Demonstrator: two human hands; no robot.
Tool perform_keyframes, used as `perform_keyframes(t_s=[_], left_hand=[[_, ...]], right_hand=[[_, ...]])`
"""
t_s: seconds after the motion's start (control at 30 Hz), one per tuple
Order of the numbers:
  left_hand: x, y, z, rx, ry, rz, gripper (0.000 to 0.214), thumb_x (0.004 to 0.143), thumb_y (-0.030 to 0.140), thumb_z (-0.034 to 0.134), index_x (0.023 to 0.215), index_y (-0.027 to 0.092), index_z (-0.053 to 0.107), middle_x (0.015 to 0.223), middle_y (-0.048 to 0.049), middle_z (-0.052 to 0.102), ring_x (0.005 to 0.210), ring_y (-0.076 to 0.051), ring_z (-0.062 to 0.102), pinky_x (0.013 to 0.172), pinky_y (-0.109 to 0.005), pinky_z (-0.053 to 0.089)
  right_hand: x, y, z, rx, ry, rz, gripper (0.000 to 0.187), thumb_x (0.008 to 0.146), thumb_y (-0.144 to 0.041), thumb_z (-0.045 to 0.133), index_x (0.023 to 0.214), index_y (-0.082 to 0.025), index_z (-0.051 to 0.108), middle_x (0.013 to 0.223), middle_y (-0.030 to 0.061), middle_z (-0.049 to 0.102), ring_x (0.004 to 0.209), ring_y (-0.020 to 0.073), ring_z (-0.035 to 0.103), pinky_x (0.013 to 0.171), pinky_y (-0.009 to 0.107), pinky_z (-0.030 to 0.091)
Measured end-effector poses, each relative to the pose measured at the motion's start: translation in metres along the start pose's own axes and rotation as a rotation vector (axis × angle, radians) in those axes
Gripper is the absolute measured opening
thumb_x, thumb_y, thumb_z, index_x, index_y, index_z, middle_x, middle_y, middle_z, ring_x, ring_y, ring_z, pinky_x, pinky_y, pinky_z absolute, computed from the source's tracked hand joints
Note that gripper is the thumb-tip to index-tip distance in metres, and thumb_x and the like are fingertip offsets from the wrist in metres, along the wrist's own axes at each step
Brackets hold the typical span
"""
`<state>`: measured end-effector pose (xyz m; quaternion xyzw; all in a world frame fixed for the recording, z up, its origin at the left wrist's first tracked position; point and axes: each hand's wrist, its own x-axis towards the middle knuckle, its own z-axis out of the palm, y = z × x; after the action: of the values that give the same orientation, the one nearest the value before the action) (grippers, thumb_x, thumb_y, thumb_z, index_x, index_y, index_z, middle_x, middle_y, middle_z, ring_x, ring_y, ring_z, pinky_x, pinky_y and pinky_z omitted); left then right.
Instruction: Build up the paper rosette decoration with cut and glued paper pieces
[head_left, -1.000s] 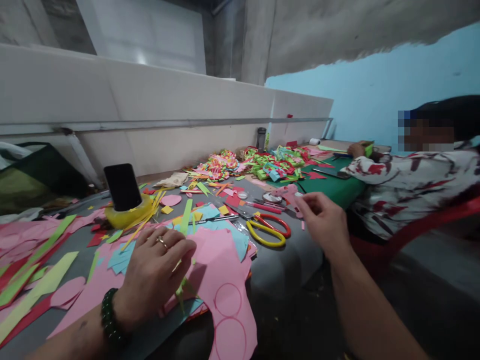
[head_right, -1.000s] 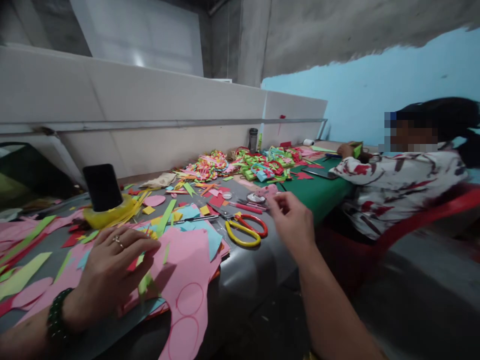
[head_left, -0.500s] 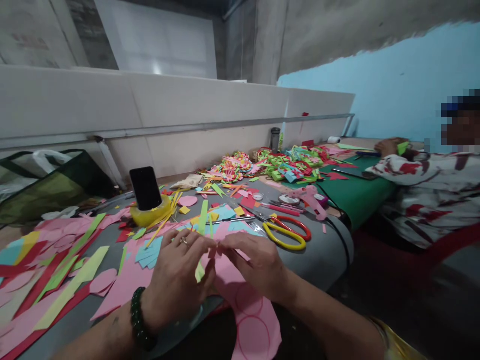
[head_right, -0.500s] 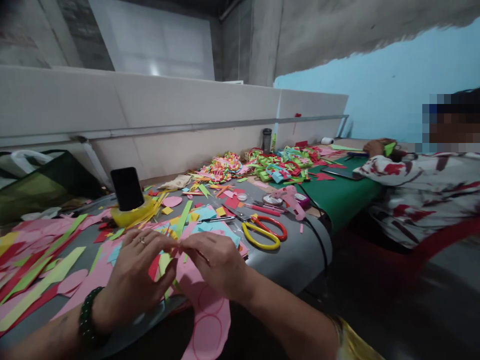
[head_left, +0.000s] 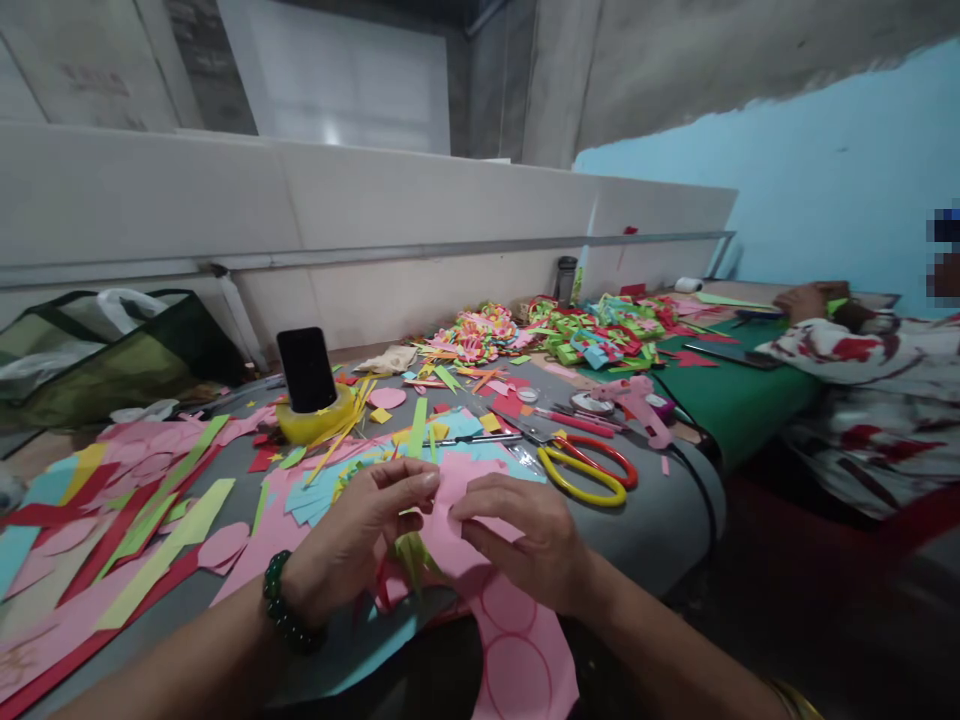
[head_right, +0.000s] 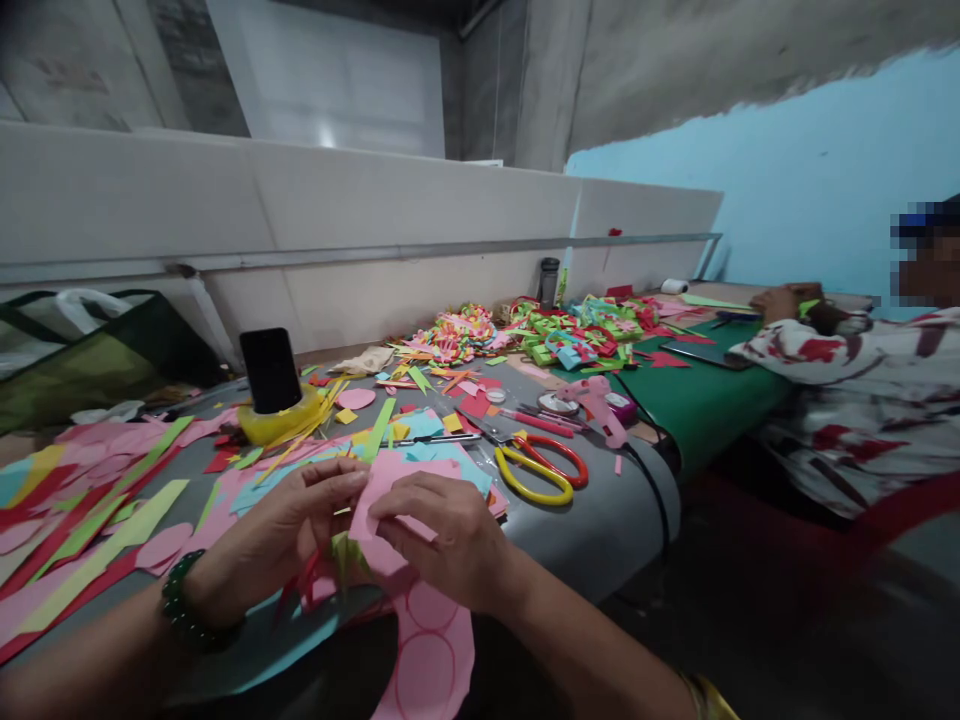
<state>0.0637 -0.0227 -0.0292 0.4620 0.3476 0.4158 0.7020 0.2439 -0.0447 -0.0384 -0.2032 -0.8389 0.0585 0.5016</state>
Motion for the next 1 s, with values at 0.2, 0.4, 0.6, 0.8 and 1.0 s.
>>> perform_keyframes(t_s=[0.2,0.4,0.6,0.8,1.0], left_hand=[[0.001,0.001,0.001,-0.034,0.002,-0.028,0.022,0.065,0.029,0.079,0.070,0.016,0.062,0.065,0.0014,0.056,0.059,-0.008,0.052,0.055,-0.019,0.039],[0.004,-0.004,-0.002,0.045,-0.003,0.072,0.018,0.067,0.027,0.078,0.072,0.017,0.063,0.067,0.0022,0.058,0.062,-0.008,0.052,0.060,-0.020,0.040],[0.000,0.000,0.001,0.257,-0.011,0.184,0.011,0.071,0.026,0.074,0.070,0.017,0.066,0.068,0.0025,0.060,0.064,-0.009,0.051,0.063,-0.021,0.040],[-0.002,0.003,0.005,0.313,-0.015,0.188,0.010,0.069,0.025,0.072,0.070,0.016,0.067,0.069,0.0010,0.062,0.064,-0.011,0.052,0.064,-0.023,0.041],[-0.002,0.003,0.005,0.365,-0.047,0.178,0.010,0.069,0.025,0.071,0.070,0.016,0.068,0.067,0.0007,0.062,0.065,-0.012,0.052,0.064,-0.023,0.041]], right_hand=[[-0.002,0.005,-0.002,-0.059,-0.041,-0.030,0.016,0.087,-0.011,0.055,0.099,-0.018,0.064,0.081,0.0058,0.067,0.075,0.0123,0.062,0.065,0.023,0.051],[-0.004,0.006,0.001,0.062,0.097,0.159,0.009,0.083,-0.022,0.066,0.090,-0.020,0.071,0.077,0.0024,0.059,0.068,0.0102,0.057,0.057,0.020,0.047],[0.006,0.002,0.001,0.386,0.202,0.690,0.024,0.073,-0.036,0.074,0.066,-0.016,0.062,0.063,-0.0019,0.054,0.056,0.0083,0.046,0.049,0.021,0.037],[0.009,0.006,-0.001,0.490,0.179,0.846,0.030,0.068,-0.040,0.076,0.066,-0.016,0.059,0.061,-0.0033,0.055,0.053,0.0070,0.041,0.049,0.022,0.033],[0.007,0.008,-0.001,0.540,0.155,0.912,0.031,0.068,-0.041,0.076,0.069,-0.015,0.060,0.068,-0.0002,0.062,0.062,0.0097,0.052,0.057,0.024,0.041]])
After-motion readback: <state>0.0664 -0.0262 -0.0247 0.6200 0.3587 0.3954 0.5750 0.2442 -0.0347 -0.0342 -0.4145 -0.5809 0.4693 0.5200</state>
